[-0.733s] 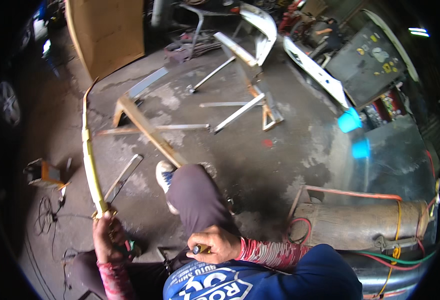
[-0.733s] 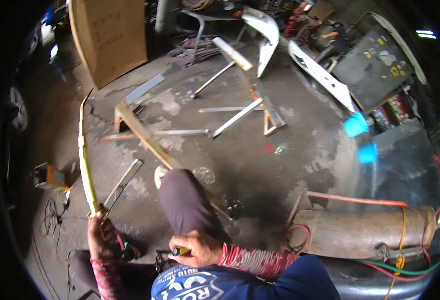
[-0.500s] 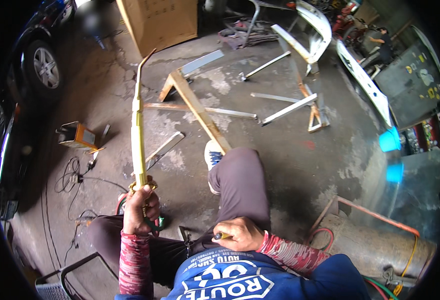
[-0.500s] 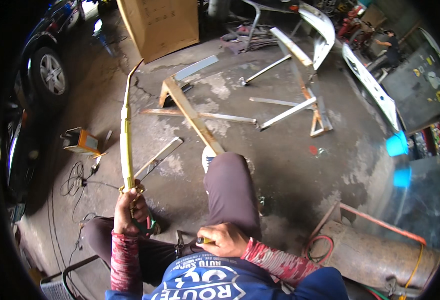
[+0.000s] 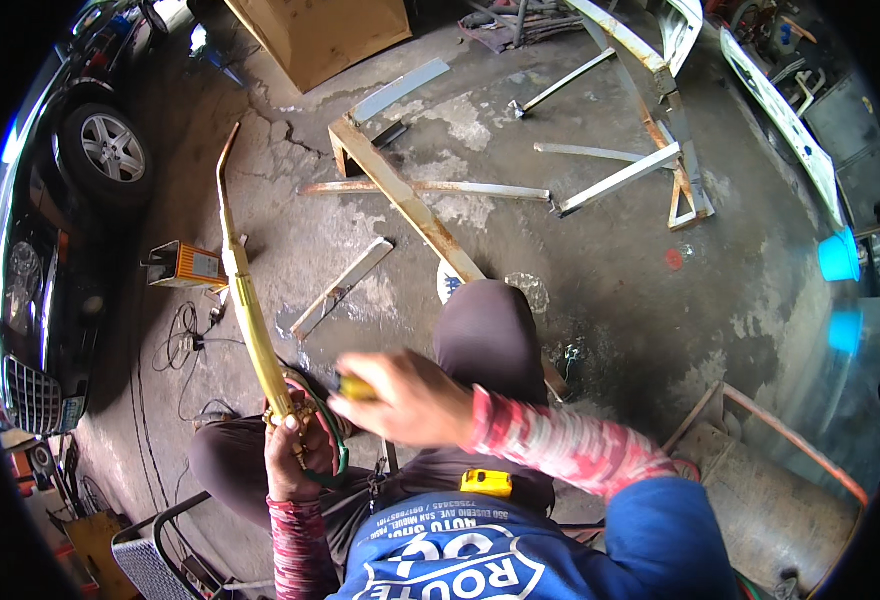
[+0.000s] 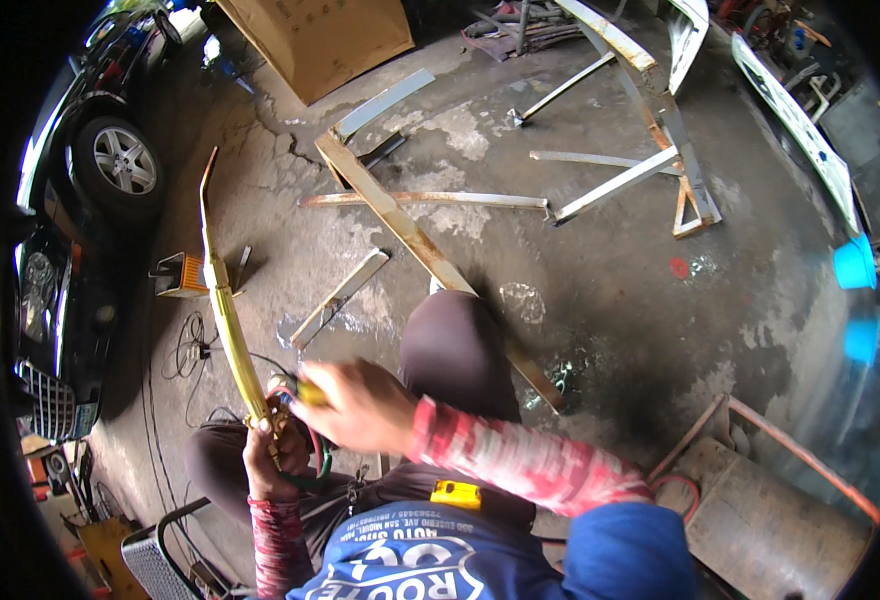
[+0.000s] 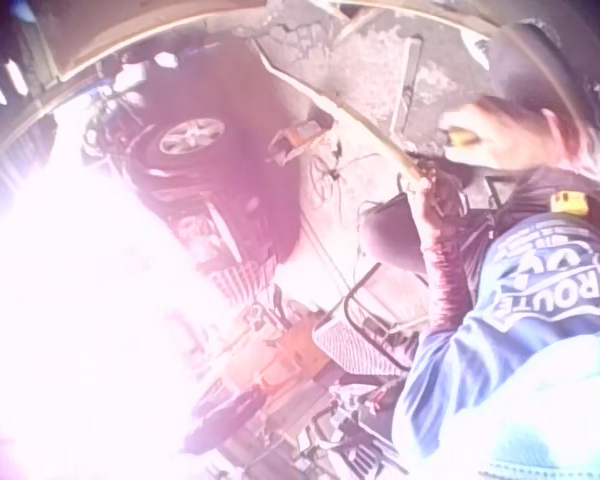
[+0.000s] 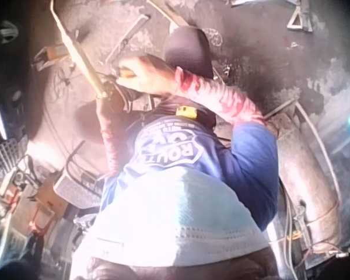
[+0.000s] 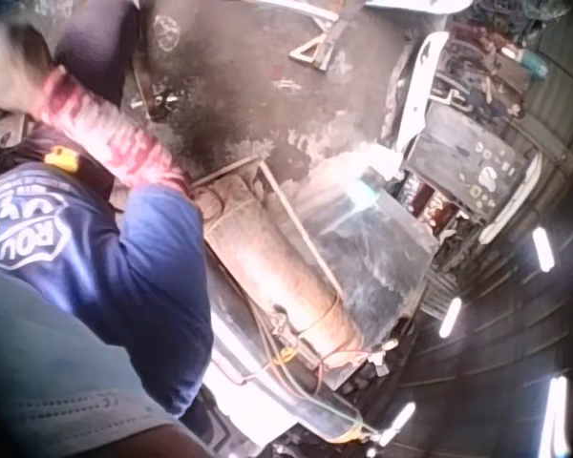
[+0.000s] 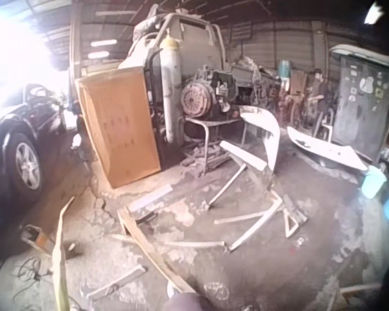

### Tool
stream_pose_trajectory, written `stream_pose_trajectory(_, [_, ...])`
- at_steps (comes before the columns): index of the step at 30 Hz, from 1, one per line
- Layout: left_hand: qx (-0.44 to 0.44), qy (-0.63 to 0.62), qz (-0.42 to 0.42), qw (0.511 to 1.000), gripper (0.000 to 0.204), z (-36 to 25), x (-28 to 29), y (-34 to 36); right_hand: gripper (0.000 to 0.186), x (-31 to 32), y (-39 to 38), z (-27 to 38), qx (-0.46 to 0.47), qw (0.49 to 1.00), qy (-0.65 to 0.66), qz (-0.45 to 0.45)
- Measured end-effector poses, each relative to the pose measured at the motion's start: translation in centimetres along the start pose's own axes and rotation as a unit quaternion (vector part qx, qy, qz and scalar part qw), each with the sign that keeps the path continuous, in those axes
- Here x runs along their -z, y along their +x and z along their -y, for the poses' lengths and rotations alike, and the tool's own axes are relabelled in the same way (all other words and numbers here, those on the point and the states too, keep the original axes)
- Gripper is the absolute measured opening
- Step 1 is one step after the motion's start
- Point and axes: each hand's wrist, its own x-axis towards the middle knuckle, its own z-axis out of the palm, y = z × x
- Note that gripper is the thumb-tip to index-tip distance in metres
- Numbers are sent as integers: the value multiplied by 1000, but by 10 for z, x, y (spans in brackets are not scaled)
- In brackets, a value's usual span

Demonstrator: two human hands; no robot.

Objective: The person uses a handheld cutting torch to cut metal bars in a workshop. They ignite the torch, direct the flame along the metal, and produce sparks as the metal is severed. The person repositions the metal pieces between cuts.

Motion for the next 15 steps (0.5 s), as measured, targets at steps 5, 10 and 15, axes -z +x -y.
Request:
stream_pose_trajectory(5, [24, -28, -4, 999, 48, -10, -12, 9, 46, -8, 112, 10, -42, 995, 19, 93])
stream_pose_trajectory(10, [19, -27, 14, 999, 49, -14, -29, 25, 46, -5, 122, -4, -55, 998, -17, 32])
stream_pose_trajectory(15, [58, -35, 26, 997, 52, -17, -30, 28, 58, -11, 125, -16, -39, 998, 19, 38])
